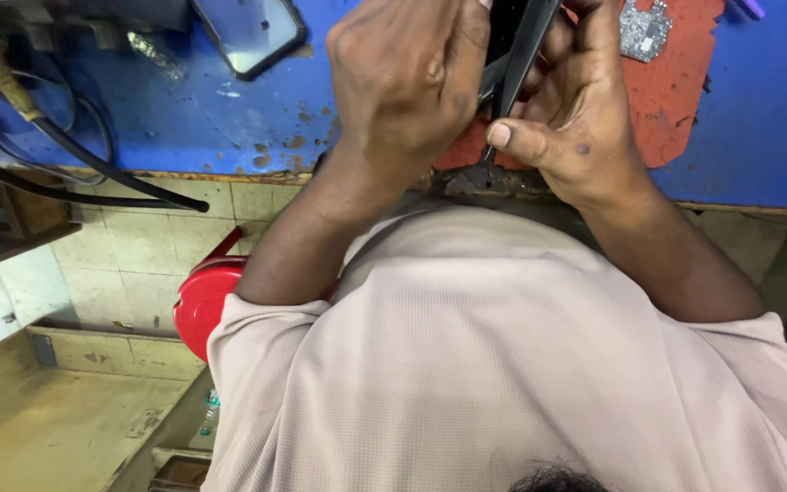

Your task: The person disassembles a smartphone using a purple plastic pry tool and a red screwdriver. They remove the back cover, disconnect internal components, and manipulate the battery and motherboard area. The person then reassembles the phone by reconnecting components and securing the back cover.

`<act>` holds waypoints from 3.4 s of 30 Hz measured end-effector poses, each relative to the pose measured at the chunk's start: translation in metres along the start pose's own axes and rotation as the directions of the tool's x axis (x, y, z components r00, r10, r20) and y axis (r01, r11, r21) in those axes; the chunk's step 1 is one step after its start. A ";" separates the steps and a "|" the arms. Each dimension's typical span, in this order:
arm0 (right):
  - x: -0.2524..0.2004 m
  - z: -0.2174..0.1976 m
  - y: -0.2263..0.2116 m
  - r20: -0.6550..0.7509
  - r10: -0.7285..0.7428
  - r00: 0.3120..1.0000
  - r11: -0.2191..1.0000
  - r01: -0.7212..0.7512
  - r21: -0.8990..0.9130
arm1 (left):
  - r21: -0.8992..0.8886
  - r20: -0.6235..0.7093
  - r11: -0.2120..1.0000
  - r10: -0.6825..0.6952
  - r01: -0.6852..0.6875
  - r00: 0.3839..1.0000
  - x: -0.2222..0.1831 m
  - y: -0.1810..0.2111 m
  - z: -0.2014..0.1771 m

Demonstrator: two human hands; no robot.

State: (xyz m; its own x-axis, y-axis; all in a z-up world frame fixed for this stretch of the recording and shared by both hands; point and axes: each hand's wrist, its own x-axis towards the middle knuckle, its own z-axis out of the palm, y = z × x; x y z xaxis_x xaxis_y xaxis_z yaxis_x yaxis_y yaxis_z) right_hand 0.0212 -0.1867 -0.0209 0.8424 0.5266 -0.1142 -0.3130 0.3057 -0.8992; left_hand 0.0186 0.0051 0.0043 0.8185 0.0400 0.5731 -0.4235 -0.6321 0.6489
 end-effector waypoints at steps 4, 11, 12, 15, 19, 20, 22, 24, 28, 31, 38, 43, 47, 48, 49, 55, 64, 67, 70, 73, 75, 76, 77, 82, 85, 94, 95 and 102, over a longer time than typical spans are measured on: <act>0.001 -0.003 0.002 0.004 -0.037 0.999 0.999 0.037 0.004 | -0.087 0.006 0.995 -0.055 0.055 0.998 0.002 0.007 0.002; 0.007 -0.005 -0.013 -0.056 -0.089 0.994 0.978 0.098 0.184 | -0.095 0.152 0.990 -0.086 0.101 0.985 -0.016 0.016 -0.017; 0.006 -0.006 -0.015 -0.051 -0.113 0.992 0.972 0.121 0.203 | -0.054 0.169 0.995 -0.077 0.088 0.983 -0.017 0.017 -0.018; 0.007 -0.012 -0.014 -0.069 -0.091 0.993 0.959 0.106 0.263 | 0.034 0.200 0.998 -0.065 0.060 0.978 -0.025 0.018 -0.017; 0.016 -0.001 -0.015 -0.079 -0.076 0.994 0.957 0.095 0.274 | 0.051 0.190 0.999 -0.030 0.021 0.981 -0.024 0.014 -0.020; 0.014 0.000 -0.016 -0.090 -0.084 0.992 0.959 0.105 0.262 | 0.016 0.193 0.999 -0.034 0.032 0.981 -0.025 0.015 -0.017; 0.014 0.000 -0.014 -0.087 -0.122 0.989 0.960 0.140 0.243 | 0.030 0.185 0.999 -0.034 0.029 0.982 -0.027 0.015 -0.016; 0.013 -0.004 -0.013 -0.079 -0.131 0.988 0.963 0.146 0.226 | 0.003 0.195 0.999 -0.035 0.035 0.980 -0.027 0.013 -0.011; 0.012 -0.005 -0.021 -0.086 -0.095 0.992 0.963 0.114 0.244 | -0.042 0.184 0.998 -0.037 0.046 0.982 -0.031 0.012 -0.008; 0.013 -0.004 -0.027 -0.123 -0.005 0.992 0.960 0.039 0.276 | -0.060 0.174 0.997 -0.035 0.046 0.984 -0.033 0.008 -0.001; 0.008 -0.008 -0.018 -0.075 -0.074 0.994 0.960 0.091 0.266 | -0.003 0.149 0.999 0.038 -0.038 0.988 -0.042 -0.001 0.013; 0.012 -0.007 -0.020 -0.041 -0.099 0.994 0.962 0.106 0.251 | -0.020 0.158 1.000 0.016 -0.013 0.987 -0.042 0.001 0.011; 0.011 -0.010 -0.022 -0.051 -0.089 0.995 0.973 0.098 0.209 | -0.101 0.144 0.995 0.012 0.003 0.989 -0.045 0.004 0.005; 0.009 -0.011 -0.021 -0.070 -0.096 0.993 0.971 0.109 0.212 | -0.124 0.146 0.992 0.019 -0.001 0.989 -0.045 0.004 0.003; 0.008 -0.013 -0.019 -0.093 -0.099 0.991 0.969 0.117 0.216 | -0.148 0.155 0.989 0.044 -0.021 0.987 -0.045 0.003 0.001; 0.011 -0.007 -0.003 -0.244 -0.210 0.947 0.975 0.222 0.024 | -0.143 0.242 0.990 0.039 -0.004 0.970 -0.051 0.007 0.012; 0.007 -0.010 -0.008 -0.207 -0.265 0.942 0.952 0.222 -0.211 | -0.352 0.137 0.890 -0.257 0.289 0.957 -0.059 0.012 0.035; 0.002 -0.023 -0.007 -0.237 -0.259 0.936 0.942 0.191 -0.275 | -0.620 0.278 0.622 -0.396 0.478 0.875 -0.059 0.008 0.034; 0.001 -0.027 -0.008 -0.285 -0.275 0.918 0.958 0.237 -0.162 | -0.718 0.439 0.375 -0.409 0.586 0.800 -0.054 0.003 0.024; 0.000 -0.026 -0.012 -0.267 -0.311 0.912 0.949 0.282 -0.143 | -0.735 0.434 0.386 -0.362 0.557 0.825 -0.051 0.002 0.022; -0.001 -0.023 -0.015 -0.269 -0.308 0.913 0.945 0.262 -0.193 | -0.732 0.391 0.446 -0.342 0.514 0.854 -0.048 0.000 0.024; -0.002 -0.021 -0.016 -0.264 -0.308 0.914 0.943 0.257 -0.210 | -0.722 0.377 0.471 -0.346 0.507 0.859 -0.048 0.000 0.024; -0.004 -0.019 -0.017 -0.259 -0.308 0.915 0.941 0.252 -0.227 | -0.707 0.365 0.499 -0.349 0.501 0.863 -0.048 0.001 0.024; -0.008 -0.017 -0.017 -0.218 -0.331 0.918 0.933 0.284 -0.220 | -0.656 0.325 0.593 -0.337 0.468 0.883 -0.048 0.004 0.021; -0.013 -0.021 -0.013 -0.222 -0.301 0.928 0.938 0.246 -0.245 | -0.650 0.330 0.587 -0.355 0.483 0.875 -0.048 0.008 0.021; -0.016 -0.019 -0.023 -0.055 -0.348 0.936 0.779 0.256 -0.572 | -0.840 0.287 0.352 -0.355 0.412 0.889 -0.014 -0.010 -0.003; -0.015 -0.018 -0.024 -0.036 -0.346 0.938 0.757 0.256 -0.602 | -0.849 0.270 0.348 -0.363 0.398 0.892 -0.013 -0.013 -0.005; -0.017 -0.023 -0.017 -0.055 -0.334 0.941 0.775 0.241 -0.584 | -0.879 0.188 0.330 -0.422 0.344 0.887 -0.023 -0.018 0.001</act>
State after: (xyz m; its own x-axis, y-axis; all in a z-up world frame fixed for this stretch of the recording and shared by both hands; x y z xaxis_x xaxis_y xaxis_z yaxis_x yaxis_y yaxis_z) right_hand 0.0221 -0.2193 -0.0133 0.9212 0.3502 0.1696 0.2168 -0.0999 -0.9711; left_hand 0.0075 0.0148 -0.0212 0.9777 0.1564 0.1403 -0.1999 0.4859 0.8509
